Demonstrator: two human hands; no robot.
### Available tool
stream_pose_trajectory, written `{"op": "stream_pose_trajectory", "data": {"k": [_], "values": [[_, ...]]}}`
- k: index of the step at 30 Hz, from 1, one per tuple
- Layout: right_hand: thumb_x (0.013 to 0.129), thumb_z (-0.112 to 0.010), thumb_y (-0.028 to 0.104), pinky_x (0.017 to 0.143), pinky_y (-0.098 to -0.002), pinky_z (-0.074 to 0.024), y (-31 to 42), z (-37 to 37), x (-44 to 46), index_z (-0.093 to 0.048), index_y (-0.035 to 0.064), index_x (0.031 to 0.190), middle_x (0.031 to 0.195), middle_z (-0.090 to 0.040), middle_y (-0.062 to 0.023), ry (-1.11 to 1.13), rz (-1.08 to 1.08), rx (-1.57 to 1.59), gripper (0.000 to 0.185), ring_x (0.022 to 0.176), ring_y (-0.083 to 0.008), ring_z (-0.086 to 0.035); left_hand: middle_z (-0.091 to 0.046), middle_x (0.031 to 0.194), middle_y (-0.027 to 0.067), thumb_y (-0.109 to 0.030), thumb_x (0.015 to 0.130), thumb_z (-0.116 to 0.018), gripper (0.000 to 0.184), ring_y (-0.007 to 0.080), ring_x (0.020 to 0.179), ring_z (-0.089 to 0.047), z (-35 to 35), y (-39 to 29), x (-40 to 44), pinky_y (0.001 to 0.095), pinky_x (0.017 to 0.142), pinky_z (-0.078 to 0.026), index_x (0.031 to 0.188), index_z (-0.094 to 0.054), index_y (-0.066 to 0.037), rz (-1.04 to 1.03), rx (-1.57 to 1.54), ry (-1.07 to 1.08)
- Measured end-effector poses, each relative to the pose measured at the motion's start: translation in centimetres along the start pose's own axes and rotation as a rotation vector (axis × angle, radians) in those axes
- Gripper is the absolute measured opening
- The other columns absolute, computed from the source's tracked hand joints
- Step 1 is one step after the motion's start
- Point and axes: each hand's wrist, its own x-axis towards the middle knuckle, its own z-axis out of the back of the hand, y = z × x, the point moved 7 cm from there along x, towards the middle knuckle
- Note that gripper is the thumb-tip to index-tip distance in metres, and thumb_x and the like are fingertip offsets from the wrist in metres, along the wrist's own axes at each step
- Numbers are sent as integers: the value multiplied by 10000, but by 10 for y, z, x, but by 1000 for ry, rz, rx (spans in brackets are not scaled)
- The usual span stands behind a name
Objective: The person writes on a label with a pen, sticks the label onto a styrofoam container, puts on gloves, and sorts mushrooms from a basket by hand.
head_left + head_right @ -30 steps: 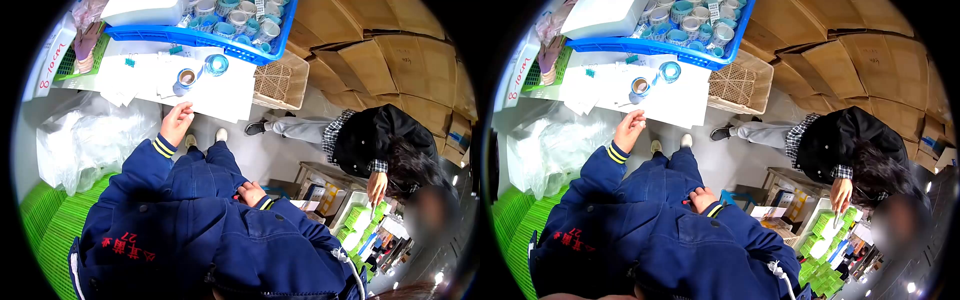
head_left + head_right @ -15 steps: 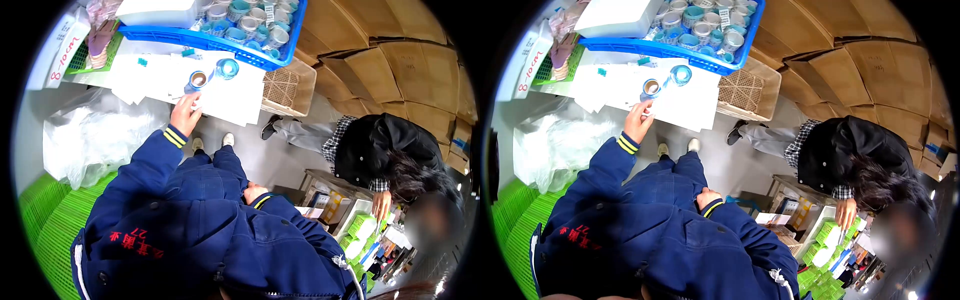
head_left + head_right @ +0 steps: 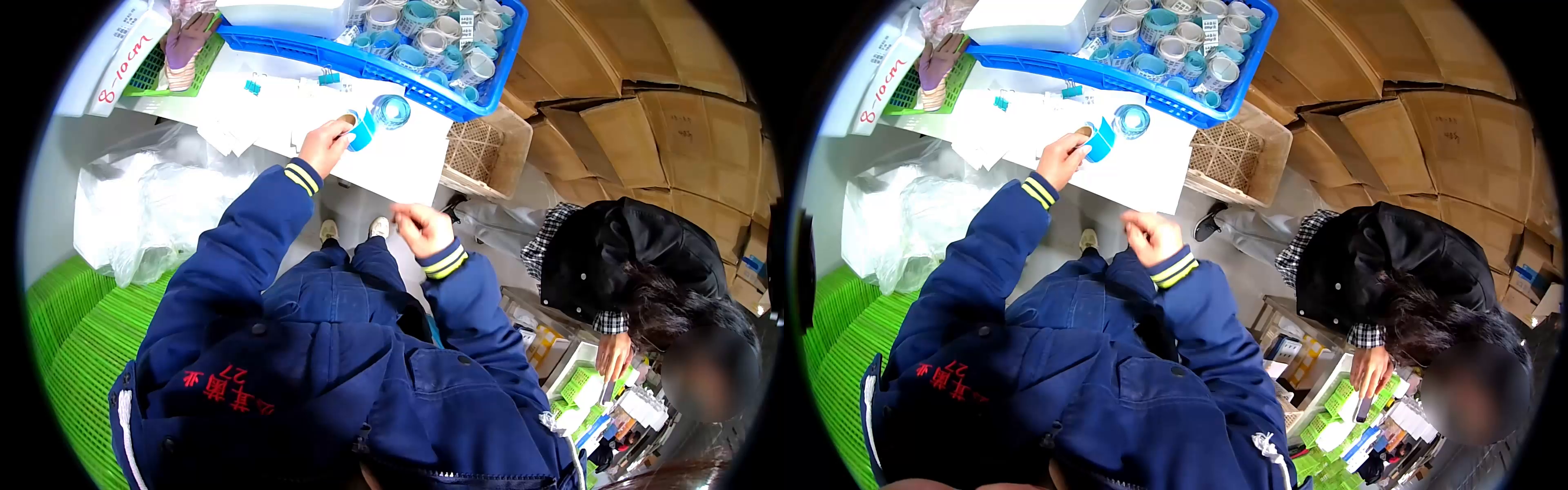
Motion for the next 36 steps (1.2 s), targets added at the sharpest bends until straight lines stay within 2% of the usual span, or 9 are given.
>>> {"op": "stream_pose_trajectory", "data": {"k": [1, 5, 9, 10, 15, 17, 25, 29, 36], "values": [[854, -545, 19, 627, -228, -480, -5, -1, 9, -626, -27, 987, 773, -635, -50, -60, -103, 102, 163, 672, -90, -576, -601, 826, 61, -101, 872, -561, 189, 113, 700, -580, -4, 9, -7, 252, 643, -491, 1033, -570, -4, 218, -341, 77], [856, -587, 42, 663, -209, -468, 3, -8, 27, -593, -24, 1070, 892, -618, -49, -295, -58, 325, 224, 789, -70, -559, -582, 797, 45, -103, 894, -533, 147, 92, 709, -574, 10, -30, -35, 229, 641, -498, 983, -553, 12, 172, -572, 162], [750, -702, 47, 672, -231, -472, 48, -9, 27, -593, 12, 1099, 1013, -587, -91, -412, 277, -118, 367, 809, -133, -560, -571, 745, 29, -156, 895, -546, 149, 80, 667, -547, 18, -43, -55, 216, 619, -470, 894, -572, -10, 127, -557, 152], [691, -743, 52, 712, -277, -471, 61, -9, 27, -592, 15, 1100, 1028, -575, -121, -421, 355, -256, 437, 827, -207, -559, -567, 751, 22, -154, 891, -554, 147, 76, 660, -537, 19, -47, -58, 208, 615, -460, 894, -581, -10, 110, -540, 143], [648, -756, 101, 755, -357, -444, 77, -17, 30, -594, 16, 1058, 1021, -562, -124, -411, 440, -386, 449, 882, -284, -504, -549, 765, 11, -130, 865, -587, 127, 70, 658, -506, 20, -56, -64, 200, 596, -422, 888, -610, -7, 54, -480, 91], [655, -755, 126, 761, -373, -443, 79, -21, 33, -580, 0, 1074, 1036, -565, -132, -395, 482, -424, 471, 884, -290, -507, -539, 767, 20, -103, 840, -608, 118, 73, 670, -497, 25, -68, -64, 216, 586, -401, 884, -618, 6, -151, -267, 59], [658, -759, 142, 753, -347, -448, 72, -19, 32, -570, 1, 1133, 882, -659, -79, -372, 417, -364, 530, 808, -241, -571, -512, 768, 62, -68, 810, -602, 86, 140, 679, -483, 27, -95, -71, 253, 606, -389, 872, -606, -8, -268, -172, 114], [688, -728, 38, 763, -316, -485, 78, -17, 30, -519, -13, 1202, 903, -665, -126, -307, 351, -383, 557, 852, -251, -616, -510, 751, 65, -59, 791, -612, 76, 157, 666, -486, 28, -101, -71, 262, 593, -394, 852, -609, -14, -279, -127, 117], [665, -713, 115, 720, -347, -464, 93, -19, 19, -508, 1, 1206, 891, -649, -74, -353, 436, -473, 589, 815, -249, -572, -556, 763, 106, -91, 763, -630, 91, 250, 679, -547, 31, -123, -76, 315, 585, -435, 826, -621, -27, -341, -16, 39]]}}
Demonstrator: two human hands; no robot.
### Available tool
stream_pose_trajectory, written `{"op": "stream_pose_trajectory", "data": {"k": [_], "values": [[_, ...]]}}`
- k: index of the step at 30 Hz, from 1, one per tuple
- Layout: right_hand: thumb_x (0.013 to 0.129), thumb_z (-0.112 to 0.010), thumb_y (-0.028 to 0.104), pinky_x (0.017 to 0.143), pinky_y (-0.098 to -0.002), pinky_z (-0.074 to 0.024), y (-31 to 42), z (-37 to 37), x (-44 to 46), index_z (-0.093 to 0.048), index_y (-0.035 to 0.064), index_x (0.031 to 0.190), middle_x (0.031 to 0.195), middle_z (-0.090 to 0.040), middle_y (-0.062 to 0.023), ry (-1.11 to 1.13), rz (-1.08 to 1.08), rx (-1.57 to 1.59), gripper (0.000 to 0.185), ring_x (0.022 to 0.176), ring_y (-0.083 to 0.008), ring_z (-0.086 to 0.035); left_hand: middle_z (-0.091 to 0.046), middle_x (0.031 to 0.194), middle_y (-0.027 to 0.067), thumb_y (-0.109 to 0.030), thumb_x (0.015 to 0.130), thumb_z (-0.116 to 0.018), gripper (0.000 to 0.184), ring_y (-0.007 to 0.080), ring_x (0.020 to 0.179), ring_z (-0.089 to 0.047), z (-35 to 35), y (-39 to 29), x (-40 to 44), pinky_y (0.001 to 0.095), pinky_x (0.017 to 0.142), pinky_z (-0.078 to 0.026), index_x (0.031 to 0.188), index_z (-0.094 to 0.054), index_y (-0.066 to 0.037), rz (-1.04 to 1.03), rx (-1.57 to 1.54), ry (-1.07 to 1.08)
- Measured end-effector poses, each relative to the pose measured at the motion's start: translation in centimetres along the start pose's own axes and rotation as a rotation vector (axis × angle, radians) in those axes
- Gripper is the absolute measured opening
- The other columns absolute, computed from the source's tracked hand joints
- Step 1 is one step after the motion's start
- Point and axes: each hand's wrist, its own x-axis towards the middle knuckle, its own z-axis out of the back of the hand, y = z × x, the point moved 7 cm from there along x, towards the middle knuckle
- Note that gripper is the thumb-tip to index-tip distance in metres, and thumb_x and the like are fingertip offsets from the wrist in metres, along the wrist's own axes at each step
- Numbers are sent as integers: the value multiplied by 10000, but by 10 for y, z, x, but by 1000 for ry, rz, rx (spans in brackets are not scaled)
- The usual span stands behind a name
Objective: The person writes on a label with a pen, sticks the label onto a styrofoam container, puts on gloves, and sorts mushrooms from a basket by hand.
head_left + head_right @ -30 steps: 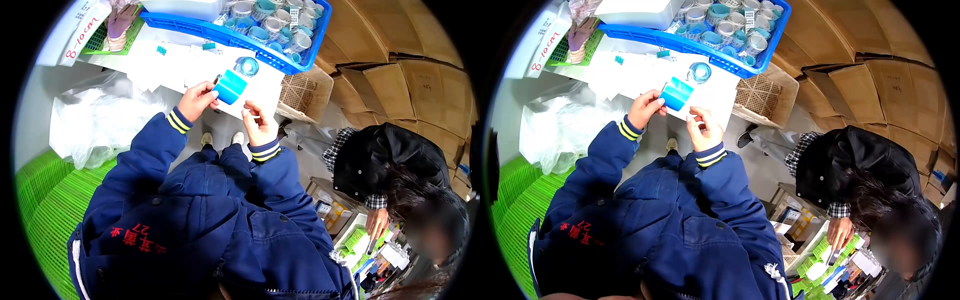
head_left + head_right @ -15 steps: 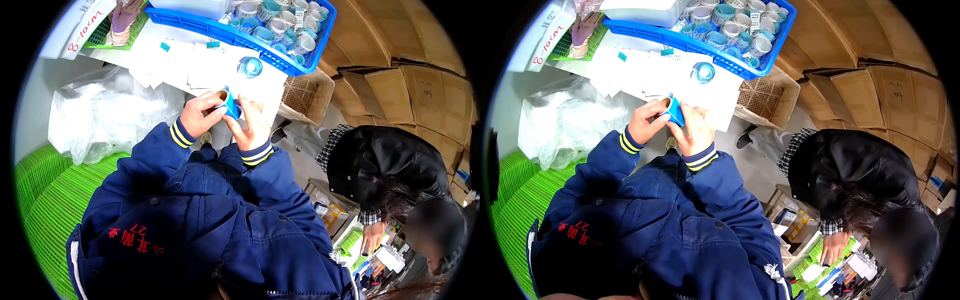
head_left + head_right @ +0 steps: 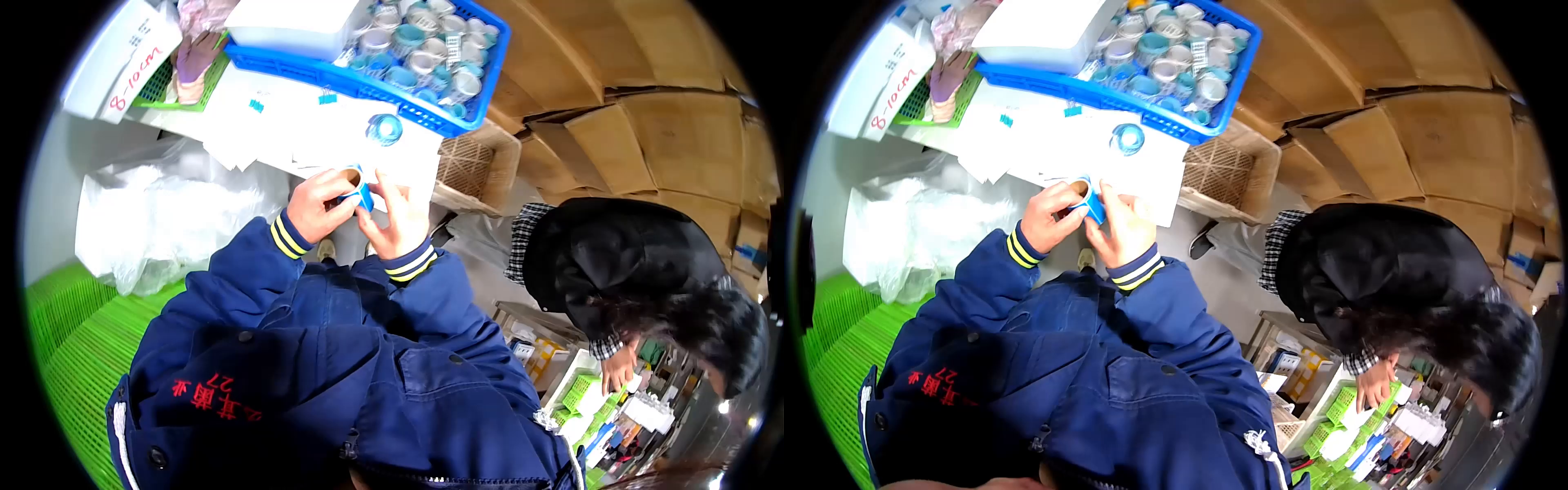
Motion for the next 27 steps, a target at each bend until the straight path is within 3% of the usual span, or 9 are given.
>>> {"op": "stream_pose_trajectory", "data": {"k": [5, 7, 9, 11, 13, 20, 23, 24, 27], "values": [[669, -730, 104, 730, -330, -400, 0, 25, -19, -512, 41, 1216, 899, -674, -26, -54, -80, -145, 592, 835, -199, -584, -557, 762, 112, -88, 751, -623, 78, 280, 680, -535, -21, -24, 5, 351, 598, -432, 795, -603, -27, -66, 34, 59], [675, -723, 107, 727, -329, -400, 0, 45, -29, -517, 46, 1211, 888, -674, -19, -107, -116, -208, 578, 828, -190, -583, -490, 699, 76, -49, 765, -622, 63, 174, 573, -467, -37, -35, 8, 277, 514, -376, 803, -596, -6, -192, 4, 80], [680, -701, 90, 722, -340, -406, 1, 61, -42, -518, 37, 1208, 863, -666, -30, -193, -112, -268, 561, 806, -196, -579, -483, 700, 85, -51, 766, -621, 69, 200, 579, -460, -54, -45, 10, 300, 521, -370, 791, -582, 0, -214, -34, 145], [676, -681, 85, 712, -356, -408, -10, 69, -62, -511, 19, 1210, 856, -651, -51, -262, -136, -283, 564, 803, -219, -574, -525, 720, 123, -90, 762, -610, 85, 289, 650, -507, -72, -56, 12, 354, 580, -407, 772, -580, -11, -275, -15, 208], [683, -659, 100, 695, -379, -409, -19, 75, -81, -499, 4, 1216, 860, -633, -69, -298, -156, -350, 565, 803, -244, -570, -518, 708, 127, -110, 770, -614, 109, 286, 633, -499, -92, -60, 10, 356, 569, -401, 766, -571, -10, -313, -23, 274], [748, -609, 165, 734, -366, -366, -15, 99, -133, -492, 86, 1248, 866, -603, -42, -389, -245, -348, 519, 850, -219, -547, -438, 635, 68, -91, 767, -661, 146, 173, 532, -423, -135, -68, -15, 293, 476, -332, 733, -551, -1, -315, -30, 322], [744, -613, 181, 731, -369, -367, -10, 126, -165, -495, 88, 1239, 845, -600, -29, -410, -279, -338, 518, 839, -217, -553, -437, 635, 75, -94, 759, -663, 155, 184, 532, -424, -160, -89, -32, 299, 479, -337, 719, -550, 3, -341, -60, 317], [743, -618, 190, 725, -369, -369, -8, 136, -177, -503, 86, 1228, 866, -610, -31, -413, -279, -353, 510, 831, -225, -556, -438, 633, 82, -99, 757, -664, 161, 198, 533, -430, -171, -96, -38, 308, 485, -344, 708, -550, 4, -291, -78, 337], [749, -644, 214, 738, -348, -393, 0, 170, -219, -544, 71, 1177, 1003, -626, -74, -517, -301, -366, 462, 888, -236, -570, -437, 627, 98, -111, 757, -675, 211, 221, 536, -443, -203, -125, -60, 319, 495, -351, 681, -521, 10, -423, -117, 315]]}}
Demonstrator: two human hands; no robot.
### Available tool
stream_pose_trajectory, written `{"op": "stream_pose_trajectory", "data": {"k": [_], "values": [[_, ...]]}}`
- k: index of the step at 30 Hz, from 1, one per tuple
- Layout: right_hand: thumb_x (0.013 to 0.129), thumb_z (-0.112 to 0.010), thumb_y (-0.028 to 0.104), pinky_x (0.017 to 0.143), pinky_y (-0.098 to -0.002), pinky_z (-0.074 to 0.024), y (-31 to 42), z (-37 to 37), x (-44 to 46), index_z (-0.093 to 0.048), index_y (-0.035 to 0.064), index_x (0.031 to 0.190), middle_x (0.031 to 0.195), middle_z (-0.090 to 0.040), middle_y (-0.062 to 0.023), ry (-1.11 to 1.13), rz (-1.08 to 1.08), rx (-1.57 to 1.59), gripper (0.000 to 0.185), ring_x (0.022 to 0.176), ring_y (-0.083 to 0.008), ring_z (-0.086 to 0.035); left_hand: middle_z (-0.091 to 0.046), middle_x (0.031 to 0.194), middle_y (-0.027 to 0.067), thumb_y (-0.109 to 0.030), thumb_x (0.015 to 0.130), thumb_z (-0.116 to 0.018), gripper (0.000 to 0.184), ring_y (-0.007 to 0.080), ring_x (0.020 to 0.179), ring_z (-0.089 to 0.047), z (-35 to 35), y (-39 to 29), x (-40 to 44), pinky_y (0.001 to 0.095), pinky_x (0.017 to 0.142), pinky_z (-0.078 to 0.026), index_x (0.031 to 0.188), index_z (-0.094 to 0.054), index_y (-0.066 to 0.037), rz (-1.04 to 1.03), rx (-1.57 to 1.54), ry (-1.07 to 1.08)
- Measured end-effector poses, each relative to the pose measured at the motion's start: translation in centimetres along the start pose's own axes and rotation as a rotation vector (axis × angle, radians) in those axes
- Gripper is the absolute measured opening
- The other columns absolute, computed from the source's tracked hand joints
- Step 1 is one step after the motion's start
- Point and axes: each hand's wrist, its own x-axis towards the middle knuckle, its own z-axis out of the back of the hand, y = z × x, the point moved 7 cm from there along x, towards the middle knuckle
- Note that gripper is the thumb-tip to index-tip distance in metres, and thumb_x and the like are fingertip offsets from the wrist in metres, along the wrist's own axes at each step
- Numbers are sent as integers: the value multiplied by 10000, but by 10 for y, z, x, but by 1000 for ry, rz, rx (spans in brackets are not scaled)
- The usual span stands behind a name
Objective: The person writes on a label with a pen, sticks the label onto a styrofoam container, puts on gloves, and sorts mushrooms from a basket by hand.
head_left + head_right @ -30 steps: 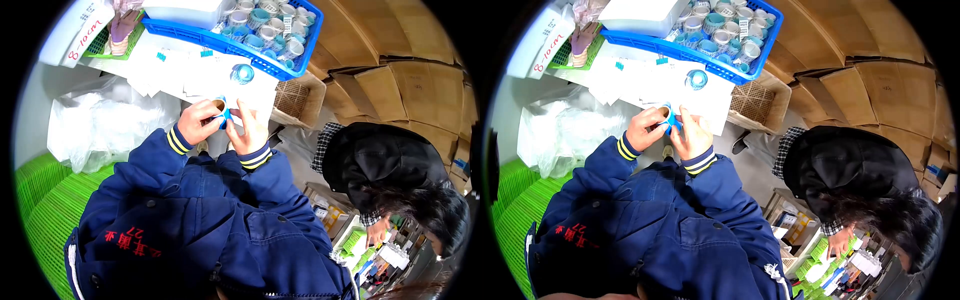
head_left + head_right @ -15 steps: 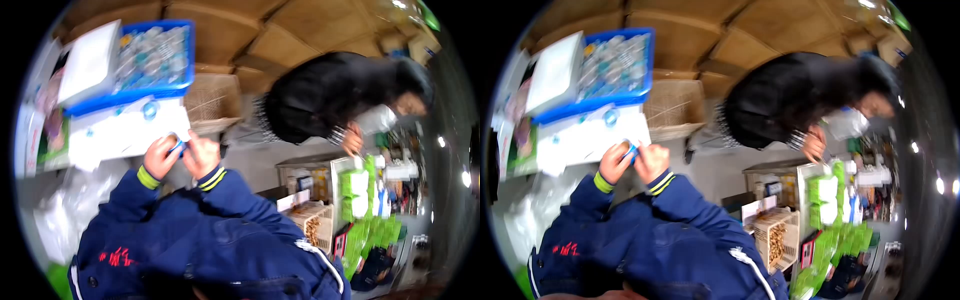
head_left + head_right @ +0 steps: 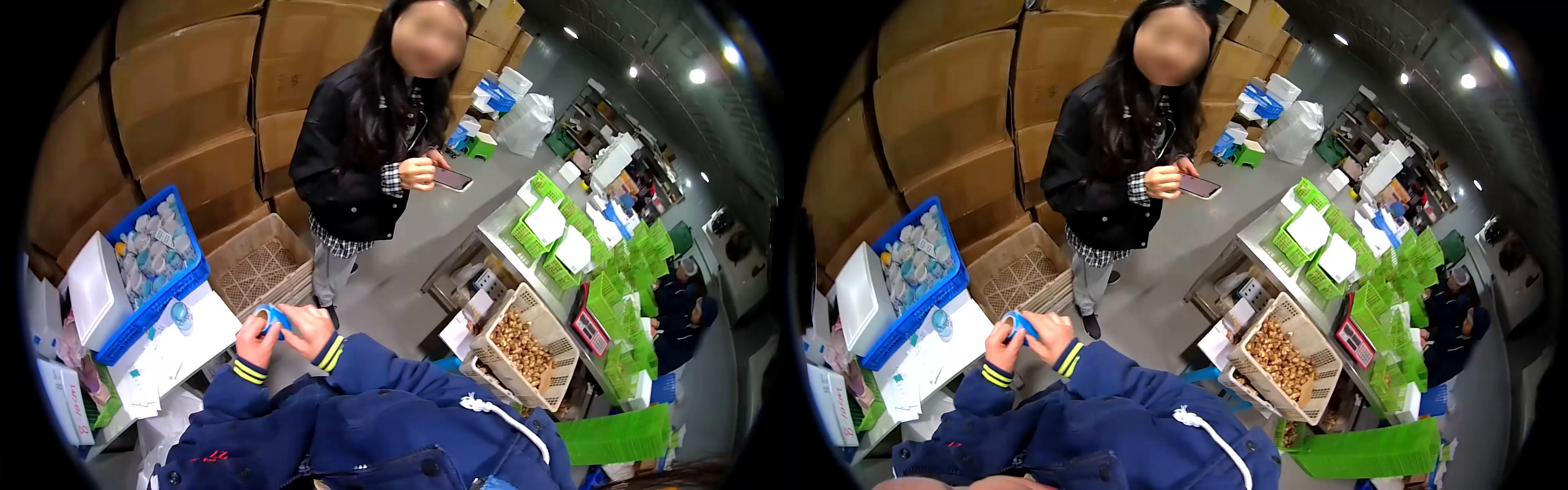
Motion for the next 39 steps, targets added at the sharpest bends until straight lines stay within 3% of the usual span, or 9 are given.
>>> {"op": "stream_pose_trajectory", "data": {"k": [2, 4, 6, 8, 9, 10, 12, 20, 39], "values": [[729, -671, 142, 733, -333, -436, -1, 39, -10, -571, 48, 1103, 976, -620, -104, -130, 28, 58, 399, 847, -253, -573, -438, 627, 101, -106, 759, -683, 218, 224, 538, -442, -19, -26, 3, 325, 494, -347, 683, -515, 10, -58, -1, -18], [744, -682, 109, 662, -297, -452, -20, 53, -31, -594, 39, 1022, 884, -610, -88, -102, -136, 270, 300, 745, -188, -573, -447, 633, 100, -96, 750, -685, 199, 239, 564, -449, -36, -46, 3, 331, 515, -356, 696, -524, 6, -69, -38, -18], [852, -631, 175, 595, -221, -443, -46, 40, -62, -609, 39, 977, 798, -578, -5, 43, -572, 811, 187, 652, -74, -524, -495, 691, 101, -75, 715, -692, 166, 278, 662, -487, -52, -70, 3, 351, 605, -395, 738, -542, -6, -168, -48, -1], [894, -576, 235, 573, -202, -434, -65, 30, -93, -610, 58, 1004, 804, -574, 6, 275, -949, 1074, 211, 640, -76, -526, -517, 728, 104, -73, 699, -699, 168, 285, 685, -499, -71, -81, 0, 352, 625, -408, 751, -548, -18, -234, -41, 10], [915, -536, 271, 548, -203, -418, -65, 29, -105, -599, 77, 1006, 825, -577, -2, 250, -1070, 1325, 223, 655, -86, -536, -528, 748, 107, -77, 688, -706, 176, 291, 694, -504, -78, -90, 0, 350, 631, -412, 754, -552, -24, -284, -24, 2], [915, -536, 271, 548, -203, -418, -68, 34, -110, -599, 77, 1006, 825, -577, -2, 265, -1075, 1322, 223, 655, -86, -536, -533, 760, 111, -79, 681, -714, 185, 292, 705, -507, -84, -97, -1, 352, 632, -414, 754, -553, -24, -308, -30, 17], [919, -529, 261, 550, -218, -411, -63, 44, -118, -585, 86, 991, 843, -578, -6, 153, -1067, 1698, 197, 685, -99, -539, -535, 769, 110, -78, 664, -723, 196, 289, 706, -507, -94, -115, -2, 354, 629, -415, 750, -554, -27, -348, -27, 37], [913, -534, 232, 577, -239, -400, -65, 55, -130, -590, 102, 906, 835, -577, 19, 111, -1040, 2048, 142, 709, -111, -525, -547, 780, 90, -89, 585, -762, 248, 273, 698, -518, -112, -144, -9, 348, 617, -429, 752, -581, -53, -500, 92, 52], [925, -506, 216, 536, -228, -346, -48, 31, -115, -578, 93, 855, 770, -569, 30, 87, -1022, 2226, 159, 652, -97, -432, -551, 800, 94, -94, 570, -759, 269, 280, 720, -524, -85, -140, -10, 349, 621, -438, 759, -573, -45, -509, 180, 61]]}}
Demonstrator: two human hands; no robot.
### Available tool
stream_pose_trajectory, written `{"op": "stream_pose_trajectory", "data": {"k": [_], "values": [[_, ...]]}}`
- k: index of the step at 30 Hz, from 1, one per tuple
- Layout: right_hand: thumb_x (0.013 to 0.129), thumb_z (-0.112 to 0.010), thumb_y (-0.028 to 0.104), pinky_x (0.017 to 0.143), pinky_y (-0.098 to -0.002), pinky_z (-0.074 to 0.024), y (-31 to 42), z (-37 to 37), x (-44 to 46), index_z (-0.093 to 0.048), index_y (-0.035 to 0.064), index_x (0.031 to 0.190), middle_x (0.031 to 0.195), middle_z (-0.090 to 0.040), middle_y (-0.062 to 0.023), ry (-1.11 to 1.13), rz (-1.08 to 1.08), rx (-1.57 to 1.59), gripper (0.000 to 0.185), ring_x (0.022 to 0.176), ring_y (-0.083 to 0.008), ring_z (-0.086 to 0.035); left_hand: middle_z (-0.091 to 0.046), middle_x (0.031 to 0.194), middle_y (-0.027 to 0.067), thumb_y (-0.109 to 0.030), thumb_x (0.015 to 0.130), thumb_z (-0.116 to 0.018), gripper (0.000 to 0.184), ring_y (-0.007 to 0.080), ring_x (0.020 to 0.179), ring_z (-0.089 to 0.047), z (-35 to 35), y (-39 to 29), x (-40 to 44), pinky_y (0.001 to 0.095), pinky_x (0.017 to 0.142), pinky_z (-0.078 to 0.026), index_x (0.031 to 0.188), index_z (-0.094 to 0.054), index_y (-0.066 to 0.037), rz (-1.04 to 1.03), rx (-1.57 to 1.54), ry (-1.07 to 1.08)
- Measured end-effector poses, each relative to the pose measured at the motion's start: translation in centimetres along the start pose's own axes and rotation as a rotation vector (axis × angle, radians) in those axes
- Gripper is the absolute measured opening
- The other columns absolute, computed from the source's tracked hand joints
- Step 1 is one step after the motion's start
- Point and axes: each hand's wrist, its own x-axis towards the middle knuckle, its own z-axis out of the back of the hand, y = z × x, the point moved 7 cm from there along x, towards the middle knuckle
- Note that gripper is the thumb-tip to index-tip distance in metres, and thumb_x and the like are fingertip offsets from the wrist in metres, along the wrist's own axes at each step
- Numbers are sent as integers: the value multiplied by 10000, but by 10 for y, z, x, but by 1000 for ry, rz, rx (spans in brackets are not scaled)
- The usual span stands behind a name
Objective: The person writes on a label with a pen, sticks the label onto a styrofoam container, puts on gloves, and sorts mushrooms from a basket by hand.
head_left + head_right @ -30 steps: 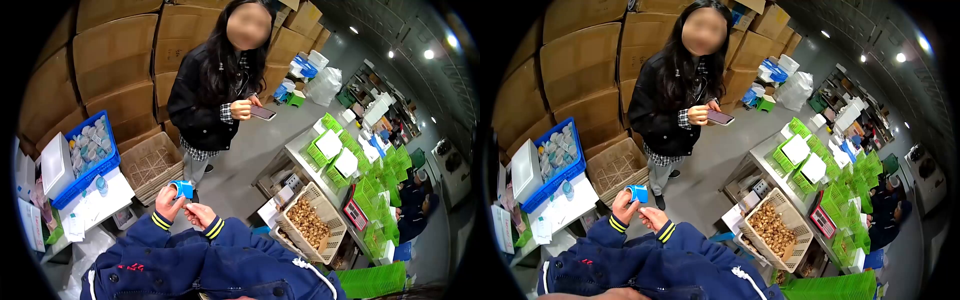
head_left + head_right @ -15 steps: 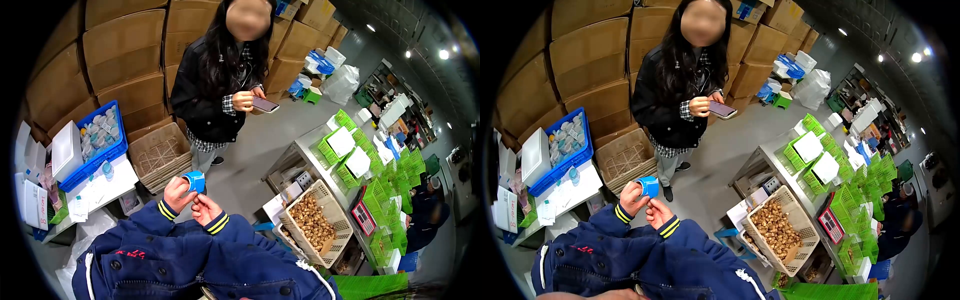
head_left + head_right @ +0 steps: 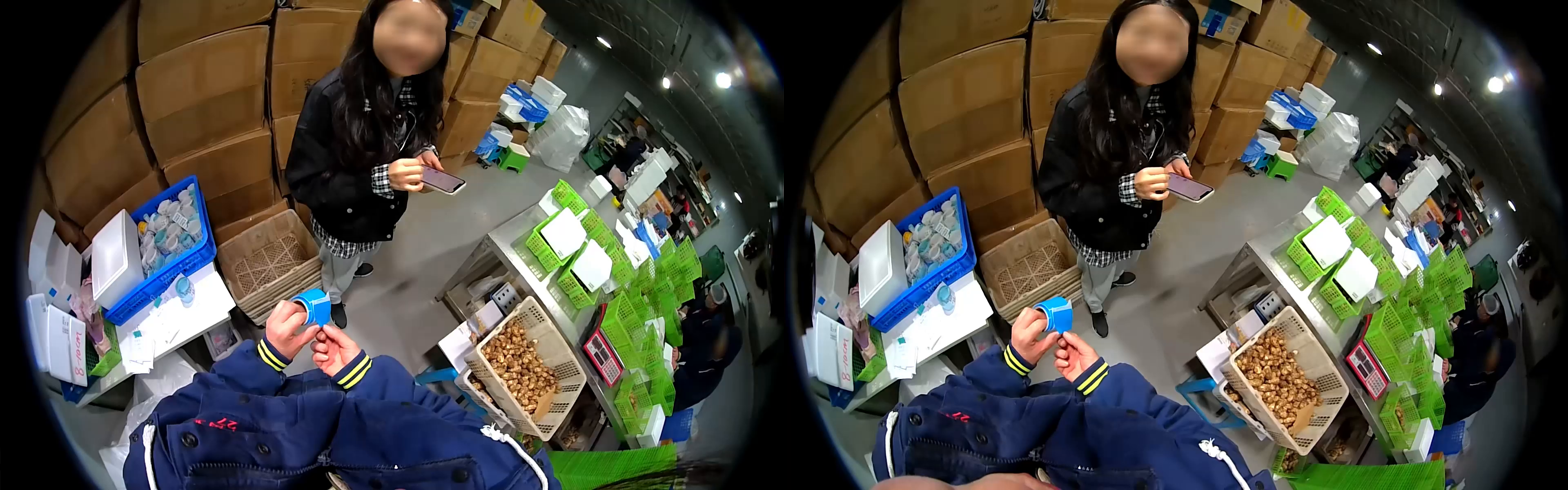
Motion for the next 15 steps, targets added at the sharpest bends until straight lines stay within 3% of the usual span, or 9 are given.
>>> {"op": "stream_pose_trajectory", "data": {"k": [9, 13, 15], "values": [[907, -504, 185, 531, -239, -342, -3, 7, 5, -583, 68, 829, 745, -571, 16, -4, -28, 73, 162, 633, -105, -429, -550, 816, 99, -103, 572, -761, 283, 287, 727, -520, -1, 2, -2, 356, 630, -436, 777, -576, -42, -14, -1, 37], [820, -547, 147, 491, -255, -311, 17, 8, 5, -520, 80, 709, 609, -426, 14, -174, 124, 58, 132, 569, -127, -356, -556, 844, 122, -60, 596, -729, 288, 311, 766, -536, -1, 12, -7, 376, 666, -447, 846, -589, -28, -32, 42, 57], [797, -552, 142, 478, -266, -308, 28, -2, 5, -507, 85, 706, 595, -416, -12, -142, 77, 6, 116, 543, -142, -357, -569, 884, 152, -56, 638, -703, 267, 333, 785, -537, 4, 25, -15, 393, 692, -445, 879, -594, -25, 9, 88, 65]]}}
